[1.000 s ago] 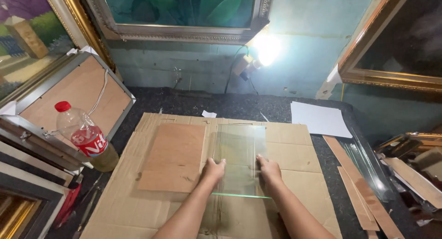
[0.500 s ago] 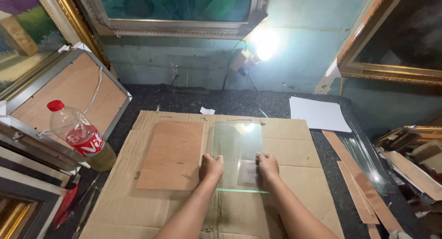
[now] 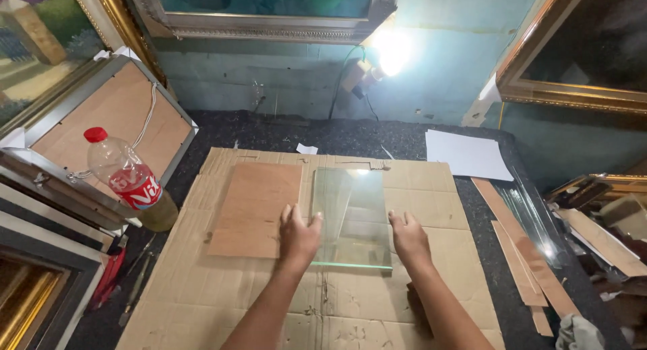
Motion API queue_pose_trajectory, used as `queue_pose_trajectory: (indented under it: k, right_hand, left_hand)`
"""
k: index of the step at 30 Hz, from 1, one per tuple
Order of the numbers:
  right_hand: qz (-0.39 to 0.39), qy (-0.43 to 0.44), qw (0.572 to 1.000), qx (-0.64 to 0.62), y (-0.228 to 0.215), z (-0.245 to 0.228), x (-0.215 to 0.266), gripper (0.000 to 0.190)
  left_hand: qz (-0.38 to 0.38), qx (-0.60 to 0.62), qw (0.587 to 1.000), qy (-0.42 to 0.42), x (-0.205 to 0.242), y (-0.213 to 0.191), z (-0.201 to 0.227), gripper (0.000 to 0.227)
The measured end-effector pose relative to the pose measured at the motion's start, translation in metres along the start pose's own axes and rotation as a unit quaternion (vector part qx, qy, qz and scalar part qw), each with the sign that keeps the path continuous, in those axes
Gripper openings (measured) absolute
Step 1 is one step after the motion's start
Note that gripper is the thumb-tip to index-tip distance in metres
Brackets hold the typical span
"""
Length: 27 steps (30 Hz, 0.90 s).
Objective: Measuring and cutting cardboard and glass sheets for picture framing using a ruler and cutting tools.
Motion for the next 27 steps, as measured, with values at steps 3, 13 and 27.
queue_pose_trajectory:
  k: [3,13,27]
  right_hand:
    - [0.036,-0.045,0.997,-0.044,-0.010,-0.006,0.081,0.060]
    - [0.097,-0.299,0.883,0.348,0.101,0.079,0.109,0.063]
    - [0.137,-0.102,0.851,0.497,0.039,0.034,0.062,0.076]
  left_hand:
    - [0.134,0.052,0.977,0.157,0.039,-0.010,-0.036,0.047]
    - [0.075,-0.266,0.865,0.418,0.081,0.049,-0.115,0.048]
    - [0.166,-0.310,0.863,0.362,0.018,0.026,-0.105,0.053]
Point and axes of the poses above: each hand's wrist, its own x-axis away from the middle knuckle, its own y-axis out of the palm, z = x × y, the point moved 3 cm from there along -x, towards the middle knuckle, and after that the axes turned 8 degrees about y, right-handed, at the moved point
